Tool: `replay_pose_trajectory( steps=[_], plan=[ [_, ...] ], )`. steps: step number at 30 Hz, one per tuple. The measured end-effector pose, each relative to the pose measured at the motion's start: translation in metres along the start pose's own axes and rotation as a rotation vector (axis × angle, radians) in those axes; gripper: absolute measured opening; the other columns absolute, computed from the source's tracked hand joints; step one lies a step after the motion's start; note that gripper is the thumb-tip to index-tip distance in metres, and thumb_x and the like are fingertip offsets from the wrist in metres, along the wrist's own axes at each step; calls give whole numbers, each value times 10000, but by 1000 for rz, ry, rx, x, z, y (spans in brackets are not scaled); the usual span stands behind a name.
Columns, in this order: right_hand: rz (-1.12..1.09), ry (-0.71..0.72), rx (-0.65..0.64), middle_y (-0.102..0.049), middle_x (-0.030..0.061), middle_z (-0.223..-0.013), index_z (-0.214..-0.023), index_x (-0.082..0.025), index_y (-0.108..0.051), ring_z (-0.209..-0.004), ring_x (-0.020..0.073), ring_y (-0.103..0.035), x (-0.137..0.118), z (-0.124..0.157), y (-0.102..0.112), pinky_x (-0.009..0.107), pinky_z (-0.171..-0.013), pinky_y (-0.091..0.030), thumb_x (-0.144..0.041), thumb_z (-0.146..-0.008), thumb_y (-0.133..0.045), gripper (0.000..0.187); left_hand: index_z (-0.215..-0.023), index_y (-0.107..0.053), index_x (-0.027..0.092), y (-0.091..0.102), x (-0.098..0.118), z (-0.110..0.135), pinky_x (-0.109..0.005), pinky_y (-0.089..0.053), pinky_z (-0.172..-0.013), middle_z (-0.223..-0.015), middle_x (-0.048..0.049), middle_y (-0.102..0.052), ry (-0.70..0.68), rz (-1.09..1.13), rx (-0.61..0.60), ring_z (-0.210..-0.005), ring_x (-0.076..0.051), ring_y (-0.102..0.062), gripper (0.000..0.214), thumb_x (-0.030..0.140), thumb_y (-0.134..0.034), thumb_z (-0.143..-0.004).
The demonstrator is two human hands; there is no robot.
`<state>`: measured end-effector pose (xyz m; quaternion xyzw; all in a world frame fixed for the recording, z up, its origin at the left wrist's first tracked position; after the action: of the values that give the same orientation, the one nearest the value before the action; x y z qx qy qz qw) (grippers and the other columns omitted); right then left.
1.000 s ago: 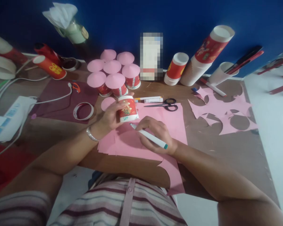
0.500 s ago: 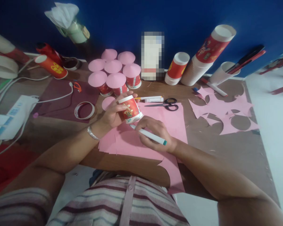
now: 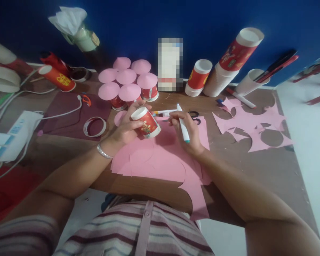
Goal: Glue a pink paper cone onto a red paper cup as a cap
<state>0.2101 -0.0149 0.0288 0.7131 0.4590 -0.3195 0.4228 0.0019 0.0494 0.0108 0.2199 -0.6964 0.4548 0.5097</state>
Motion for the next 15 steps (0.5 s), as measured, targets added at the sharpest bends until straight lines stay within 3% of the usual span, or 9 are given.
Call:
replay_pose_trajectory(
  steps=[2, 7, 12, 15],
  plan=[
    [88, 45, 4, -721, 70, -1080, -1159, -264, -647, -979, 221, -718, 7, -2, 1, 421, -922, -608, -372, -1035, -613, 167, -1365, -543, 298, 2, 1, 0, -291, -561, -832, -1390, -60, -629, -25, -53, 1, -1105, -207, -651, 620, 243, -783, -796],
    [221, 130, -33, -665, 114, -1303, -1340, -270, -557, -1224, 299, -655, 20, -2, -2, 540, -1058, -568, -336, -995, -657, 364, -1410, -505, 269, -2, 5, 2, -419, -525, -1053, -1382, -109, -651, -124, -341, -16, -1288, -297, -613, 741, 228, -853, -756],
    [331, 238, -21, -696, 133, -1238, -1355, -272, -579, -1118, 325, -652, 21, -4, -5, 560, -976, -572, -344, -1003, -665, 370, -1481, -482, 272, -14, 4, 4, -501, -434, -1188, -1418, -127, -646, -168, -506, -225, -1375, -328, -576, 868, 223, -905, -724],
    [312, 227, -20, -716, 120, -1160, -1372, -262, -594, -1047, 297, -653, 20, -6, -4, 530, -936, -571, -383, -1045, -598, 348, -1439, -564, 265, -10, 4, 2, -462, -451, -1171, -1430, -126, -643, -128, -433, -238, -1377, -328, -573, 779, 432, -905, -758]
  ],
)
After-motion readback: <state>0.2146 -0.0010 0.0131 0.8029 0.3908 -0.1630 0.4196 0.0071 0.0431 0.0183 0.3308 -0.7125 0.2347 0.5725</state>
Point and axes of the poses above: each hand's wrist, its own z-axis away from the middle knuckle, its own y-axis out of the back of the hand, x = y × z, the point moved 4 cm from there along -z, towards the middle knuckle
